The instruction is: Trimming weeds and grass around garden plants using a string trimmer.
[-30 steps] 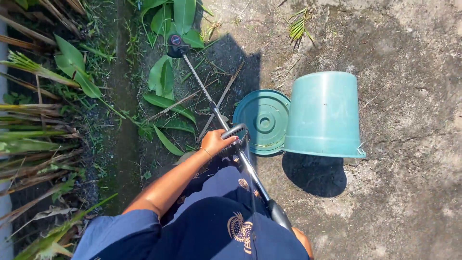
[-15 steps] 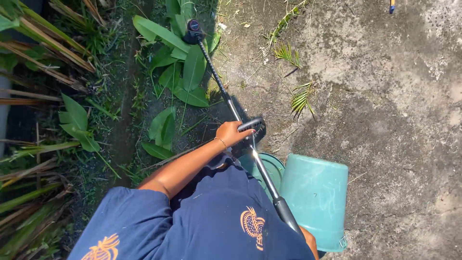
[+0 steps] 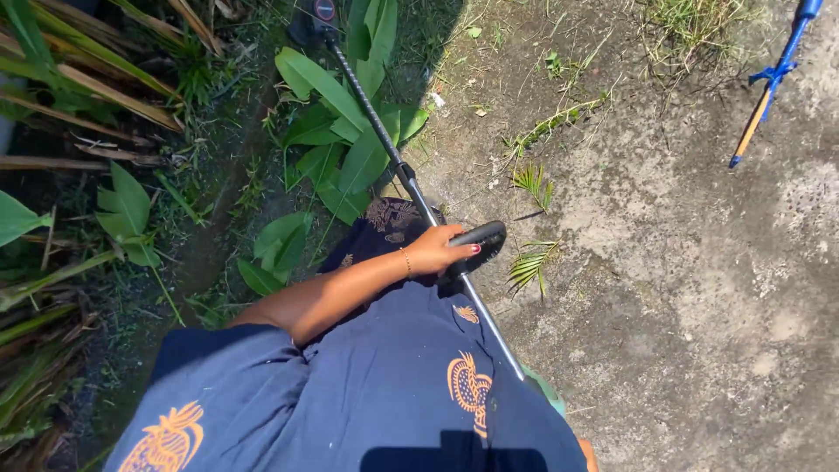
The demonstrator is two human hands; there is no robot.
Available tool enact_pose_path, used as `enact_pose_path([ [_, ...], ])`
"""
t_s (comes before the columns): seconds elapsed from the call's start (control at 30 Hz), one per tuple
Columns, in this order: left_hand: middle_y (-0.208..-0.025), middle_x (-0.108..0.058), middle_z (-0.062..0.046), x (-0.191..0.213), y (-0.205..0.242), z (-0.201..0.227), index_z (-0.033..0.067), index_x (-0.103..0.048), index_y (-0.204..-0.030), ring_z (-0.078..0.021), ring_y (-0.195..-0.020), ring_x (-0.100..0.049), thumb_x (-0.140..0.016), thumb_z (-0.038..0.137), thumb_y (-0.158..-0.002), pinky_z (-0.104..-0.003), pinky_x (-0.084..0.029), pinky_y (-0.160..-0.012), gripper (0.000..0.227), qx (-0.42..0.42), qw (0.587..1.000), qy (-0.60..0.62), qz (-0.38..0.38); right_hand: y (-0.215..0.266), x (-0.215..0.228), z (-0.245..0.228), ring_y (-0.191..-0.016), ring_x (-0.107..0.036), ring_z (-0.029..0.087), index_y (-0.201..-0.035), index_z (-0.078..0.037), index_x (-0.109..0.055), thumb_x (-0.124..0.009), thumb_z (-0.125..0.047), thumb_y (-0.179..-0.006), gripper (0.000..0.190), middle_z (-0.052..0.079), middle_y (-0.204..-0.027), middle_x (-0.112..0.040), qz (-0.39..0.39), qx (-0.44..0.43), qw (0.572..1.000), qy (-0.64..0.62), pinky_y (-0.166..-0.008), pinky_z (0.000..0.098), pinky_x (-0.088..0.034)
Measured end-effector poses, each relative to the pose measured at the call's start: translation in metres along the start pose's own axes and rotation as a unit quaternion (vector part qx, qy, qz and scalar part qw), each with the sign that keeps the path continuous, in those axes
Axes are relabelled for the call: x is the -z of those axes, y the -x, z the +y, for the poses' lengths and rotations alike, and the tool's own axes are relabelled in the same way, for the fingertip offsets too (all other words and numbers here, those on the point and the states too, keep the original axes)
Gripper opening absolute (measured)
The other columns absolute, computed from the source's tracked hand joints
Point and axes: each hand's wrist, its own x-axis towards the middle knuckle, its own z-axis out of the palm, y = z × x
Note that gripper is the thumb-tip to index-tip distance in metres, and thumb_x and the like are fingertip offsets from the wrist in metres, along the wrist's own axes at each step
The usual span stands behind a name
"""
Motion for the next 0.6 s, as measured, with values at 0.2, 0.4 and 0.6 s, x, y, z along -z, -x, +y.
enact_pose_path([
  [0.2,-0.063,-0.061,-0.002,0.035,-0.033,0.032,0.0046,-0.069,-0.101,-0.0105,-0.053,-0.058,-0.075,0.037,-0.092,-0.03,-0.047,-0.049,0.034,-0.051,0.992,-0.048,0.107,-0.146,0.074,0.045,-0.097,-0.072,0.015,-0.121,-0.002,-0.075,-0.068,-0.01,-0.084,0.038,0.012,-0.105,-0.08,-0.047,-0.029,0.996,-0.066,-0.086,0.0312,-0.055],
  [0.4,-0.062,-0.057,0.001,0.061,-0.053,0.067,0.0077,-0.069,-0.105,-0.0087,-0.05,-0.053,-0.072,0.033,-0.091,-0.03,-0.043,-0.046,0.029,-0.028,0.983,0.004,0.179,-0.176,0.138,-0.23,-0.082,-0.071,0.014,-0.106,-0.001,-0.077,-0.075,-0.016,-0.077,0.033,0.01,-0.088,-0.077,-0.036,0.01,0.997,0.062,-0.074,0.0331,-0.055],
  [0.6,-0.062,-0.055,0.003,0.136,-0.091,0.079,0.0035,-0.071,-0.096,-0.0062,-0.048,-0.049,-0.074,0.033,-0.098,-0.028,-0.039,-0.043,0.03,-0.027,0.966,-0.017,0.255,-0.243,0.14,-0.379,-0.062,-0.065,0.016,-0.092,-0.001,-0.077,-0.082,-0.025,-0.07,0.033,0.011,-0.067,-0.073,-0.038,0.062,0.992,0.104,-0.06,0.0359,-0.053],
])
